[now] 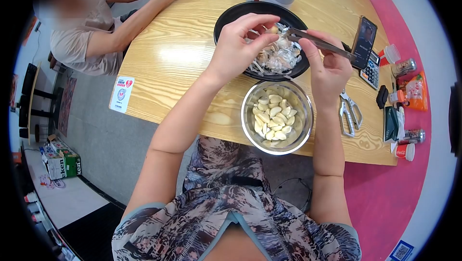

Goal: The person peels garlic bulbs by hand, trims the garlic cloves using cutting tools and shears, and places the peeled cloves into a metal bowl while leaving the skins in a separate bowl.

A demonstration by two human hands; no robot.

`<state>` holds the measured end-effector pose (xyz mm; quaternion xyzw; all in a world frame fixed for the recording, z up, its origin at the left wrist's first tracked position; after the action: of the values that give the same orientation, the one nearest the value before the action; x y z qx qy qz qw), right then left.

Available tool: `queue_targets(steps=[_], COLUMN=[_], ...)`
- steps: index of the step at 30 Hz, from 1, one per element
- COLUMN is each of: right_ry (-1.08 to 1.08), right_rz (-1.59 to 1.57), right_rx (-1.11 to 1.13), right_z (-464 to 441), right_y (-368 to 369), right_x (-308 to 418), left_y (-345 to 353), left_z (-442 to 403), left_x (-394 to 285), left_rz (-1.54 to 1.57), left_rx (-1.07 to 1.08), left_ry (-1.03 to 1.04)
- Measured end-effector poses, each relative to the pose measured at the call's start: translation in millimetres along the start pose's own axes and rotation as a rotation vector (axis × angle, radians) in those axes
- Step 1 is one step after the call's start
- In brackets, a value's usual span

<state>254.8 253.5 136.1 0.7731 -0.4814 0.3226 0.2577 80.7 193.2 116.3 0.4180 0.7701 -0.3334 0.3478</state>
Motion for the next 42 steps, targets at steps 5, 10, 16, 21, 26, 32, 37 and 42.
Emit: queue_targets(steps=[5, 10, 16, 21, 26, 32, 37, 42], right_ry=[-0.078, -0.074, 0.087, 0.124, 0.126, 0.104, 0.114, 0.033], right_rz=[0.002, -0.026, -0.104, -0.151, -0.099, -0.054, 0.137, 0.230], right_rx=[0.056, 0.042, -0.028, -0.095, -0.125, -0.129, 0.039, 0.018], right_z=[3.8, 3.9, 4.9, 0.1, -2.0, -2.7, -1.2, -2.4], right_y=[3.9, 4.6, 2.1, -4.6, -7.4, -12.9, -6.4, -3.3], right_x=[2.0, 2.8, 0.7, -2.4, -4.5, -9.9, -11.8, -3.4], left_y=[1.9, 3.8, 3.6, 5.3, 6.1, -1.4, -2.5, -1.8], left_z=[1.5, 2.8, 3.9, 4.2, 1.2, -0.3, -2.3, -2.6], left_x=[-10.4, -7.6, -8.9, -7.8, 0.9, 10.8, 18.2, 16.2], left_rz=[-0.225, -0.281, -0.383, -0.114, 0.258, 0.414, 0.661, 0.769], left_rx=[-0.044, -0.080, -0.081, -0.009, 0.054, 0.045, 0.061, 0.109], left_ry=[0.183, 0.277, 0.354, 0.164, -0.046, -0.157, -0.268, -0.308])
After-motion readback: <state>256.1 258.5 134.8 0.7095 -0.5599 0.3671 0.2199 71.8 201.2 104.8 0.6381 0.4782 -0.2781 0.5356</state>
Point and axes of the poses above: each hand's wrist, its own z-axis away from the middle knuckle, its own y-axis out of the palm, x = y × z, the point moved 3 cm from there along -z, towards the middle knuckle, and after that the axes turned 11 degrees about -z, right-handed, at the moved point
